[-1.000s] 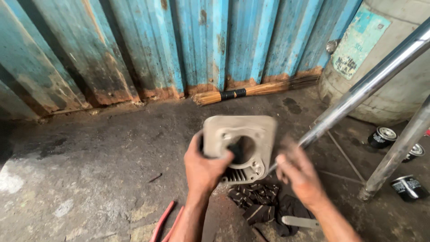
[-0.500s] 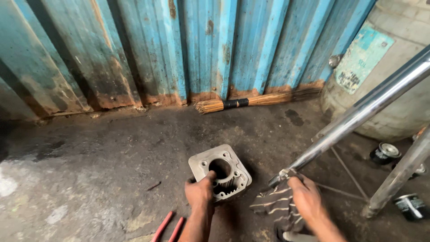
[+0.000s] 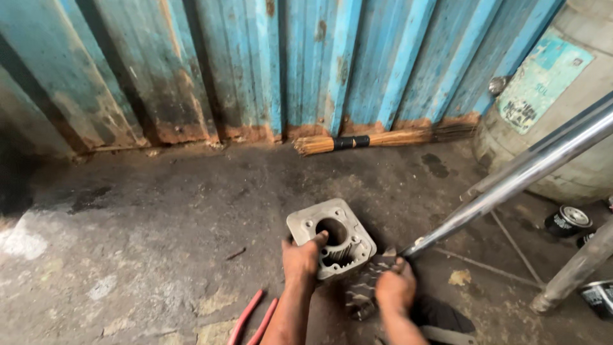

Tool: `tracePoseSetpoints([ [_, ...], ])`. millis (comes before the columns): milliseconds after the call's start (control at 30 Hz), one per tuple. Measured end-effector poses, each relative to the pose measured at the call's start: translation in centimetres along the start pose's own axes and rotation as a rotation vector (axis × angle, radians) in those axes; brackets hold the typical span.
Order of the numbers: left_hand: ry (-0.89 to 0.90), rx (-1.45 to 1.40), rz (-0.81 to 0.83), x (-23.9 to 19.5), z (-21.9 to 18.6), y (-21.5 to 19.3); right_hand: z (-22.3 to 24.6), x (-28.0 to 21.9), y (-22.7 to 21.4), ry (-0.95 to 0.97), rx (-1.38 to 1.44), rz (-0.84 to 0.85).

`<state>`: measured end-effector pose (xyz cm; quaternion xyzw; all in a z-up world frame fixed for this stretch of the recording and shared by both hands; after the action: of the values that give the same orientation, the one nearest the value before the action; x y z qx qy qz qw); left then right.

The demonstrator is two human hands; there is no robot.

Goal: The person cleans a metal engine cylinder head using a metal scraper and a cloth. They scrape the exterior fins and interior surfaces, then wipe the part with a cloth to remove debris.

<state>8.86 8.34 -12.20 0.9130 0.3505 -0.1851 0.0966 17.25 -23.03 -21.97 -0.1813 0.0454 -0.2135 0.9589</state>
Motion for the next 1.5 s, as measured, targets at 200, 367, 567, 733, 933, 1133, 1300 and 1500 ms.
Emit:
tracePoseSetpoints([
  [200,-0.016,0.375,-0.05,0.2,-1.9,-0.6,6.2,1.7,-2.5,0.231,0.125,0.209],
  [367,0.02,0.439,-0.01,0.0,-2.7,0.1,18.3,-3.1,3.7,-0.512,-0.339,0.373],
  [567,0.114,0.419,-0.021,1.7,-2.5,0.9,20.8,2.3,9.9,-0.502,-0.554,0.275],
  [733,0.062,0.494,0.002,2.6,-2.1,1.5,26.4,3.0,16.2,-0.822,-0.504,0.476],
  [933,0.143,0.395,-0.014,3.0,-0.9,0.9,20.9,-1.5,5.4,-0.55,-0.614,0.49],
  [1133,0.222,0.412,0.013,2.4,-2.6,0.5,10.8,-2.0,-5.5,-0.272,-0.7,0.841],
  [1300,0.049,0.415,0.426,3.2,-2.5,2.7,16.1,2.4,-7.6,-0.127,-0.232,0.437],
  [1500,0.211,0.613,0.426,4.1,-2.0,4.1,24.2,-8.1,5.6,-0.93,-0.56,0.454],
])
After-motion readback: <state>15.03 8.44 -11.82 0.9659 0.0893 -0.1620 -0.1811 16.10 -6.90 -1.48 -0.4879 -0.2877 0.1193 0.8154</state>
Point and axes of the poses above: each hand's wrist, its own x-axis towards the middle knuckle, its own y-axis out of the palm, z = x × y, the point moved 10 cm from there along x, towards the middle knuckle, and after that the axes turned 3 degrees about z, right-handed, at the moved point
